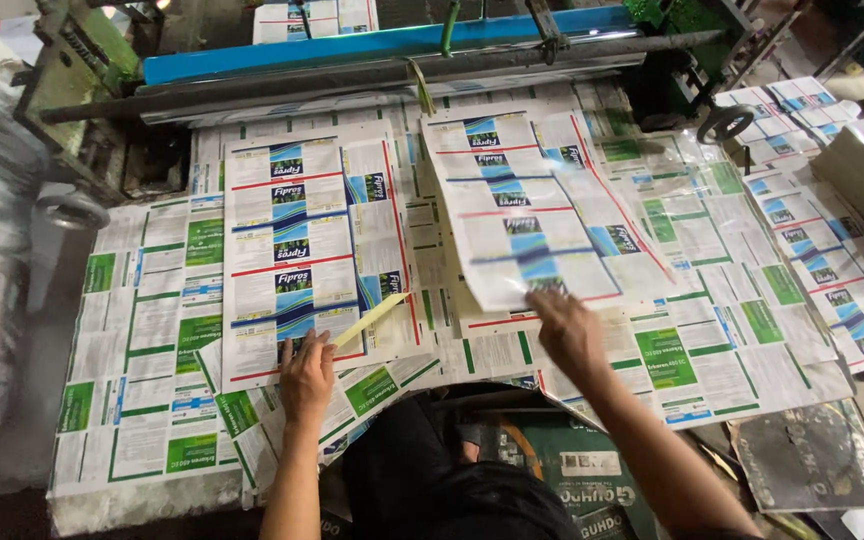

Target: Picking printed paper sheets from a machine tray and stacking them neatly.

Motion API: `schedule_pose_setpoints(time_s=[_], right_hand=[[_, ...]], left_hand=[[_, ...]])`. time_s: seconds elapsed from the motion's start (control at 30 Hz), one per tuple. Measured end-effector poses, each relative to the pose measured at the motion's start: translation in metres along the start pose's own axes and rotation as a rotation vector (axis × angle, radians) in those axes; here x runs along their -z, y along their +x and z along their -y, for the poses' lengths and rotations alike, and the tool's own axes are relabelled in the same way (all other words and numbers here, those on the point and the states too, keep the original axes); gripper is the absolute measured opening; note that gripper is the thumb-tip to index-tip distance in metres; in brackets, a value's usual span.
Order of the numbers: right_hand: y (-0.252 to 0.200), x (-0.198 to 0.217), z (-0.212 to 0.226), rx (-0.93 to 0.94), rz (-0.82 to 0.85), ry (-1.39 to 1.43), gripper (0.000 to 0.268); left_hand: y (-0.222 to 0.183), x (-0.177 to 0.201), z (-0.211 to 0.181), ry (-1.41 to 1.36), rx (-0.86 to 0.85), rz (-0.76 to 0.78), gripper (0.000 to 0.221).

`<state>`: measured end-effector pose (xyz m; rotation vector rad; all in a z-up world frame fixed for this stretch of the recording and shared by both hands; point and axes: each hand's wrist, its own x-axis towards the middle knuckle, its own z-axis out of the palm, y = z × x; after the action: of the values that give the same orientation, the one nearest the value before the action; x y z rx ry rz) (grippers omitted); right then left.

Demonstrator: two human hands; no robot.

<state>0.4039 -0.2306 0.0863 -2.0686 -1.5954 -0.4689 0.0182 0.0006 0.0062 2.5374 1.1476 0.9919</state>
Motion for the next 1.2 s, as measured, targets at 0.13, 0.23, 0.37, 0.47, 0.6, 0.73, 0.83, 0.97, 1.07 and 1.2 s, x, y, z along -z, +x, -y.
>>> schedule_pose_setpoints(time_s=[0.13, 0.23, 0.37, 0.47, 0.6, 0.73, 0.83, 0.97, 1.07, 1.2], right_hand=[[-0.026, -0.034, 0.001, 0.005, 0.080, -0.035, 0.033], [-0.024, -0.043, -0.001, -0.002, 0.118, -0.045, 0.034], [0.001, -0.053, -0.008, 0.009, 0.157, -0.016, 0.041], [0.021, -0.081, -0.024, 0.011, 0.146, -0.029, 0.038], [0.046, -0.110, -0.041, 0.026, 0.111, -0.022, 0.039], [0.074, -0.118, -0.044, -0.008, 0.161, -0.010, 0.043], [0.080, -0.113, -0.036, -0.027, 0.176, -0.059, 0.050], [0.061, -0.104, -0.029, -0.106, 0.139, -0.068, 0.059], [0.039, -0.093, -0.020, -0.198, 0.113, -0.022, 0.049], [0.032, -0.071, -0.004, -0.232, 0.092, -0.008, 0.040]], left_hand=[[-0.001, 0.004, -0.005, 0.016, -0.006, 0.002, 0.030], [-0.001, 0.007, -0.007, 0.027, -0.030, -0.015, 0.028], [-0.001, 0.008, -0.009, 0.036, -0.050, -0.045, 0.027], [0.003, 0.009, -0.010, 0.047, -0.048, -0.049, 0.028], [0.000, 0.003, -0.004, 0.072, -0.044, -0.052, 0.029], [0.001, -0.003, 0.003, 0.086, -0.038, 0.016, 0.024], [0.003, 0.005, 0.010, 0.102, -0.106, 0.103, 0.020], [0.007, 0.021, 0.020, 0.076, -0.312, 0.161, 0.027], [0.012, 0.024, 0.028, 0.163, -0.299, 0.184, 0.032], [0.040, 0.058, -0.016, 0.245, -0.248, 0.048, 0.033]])
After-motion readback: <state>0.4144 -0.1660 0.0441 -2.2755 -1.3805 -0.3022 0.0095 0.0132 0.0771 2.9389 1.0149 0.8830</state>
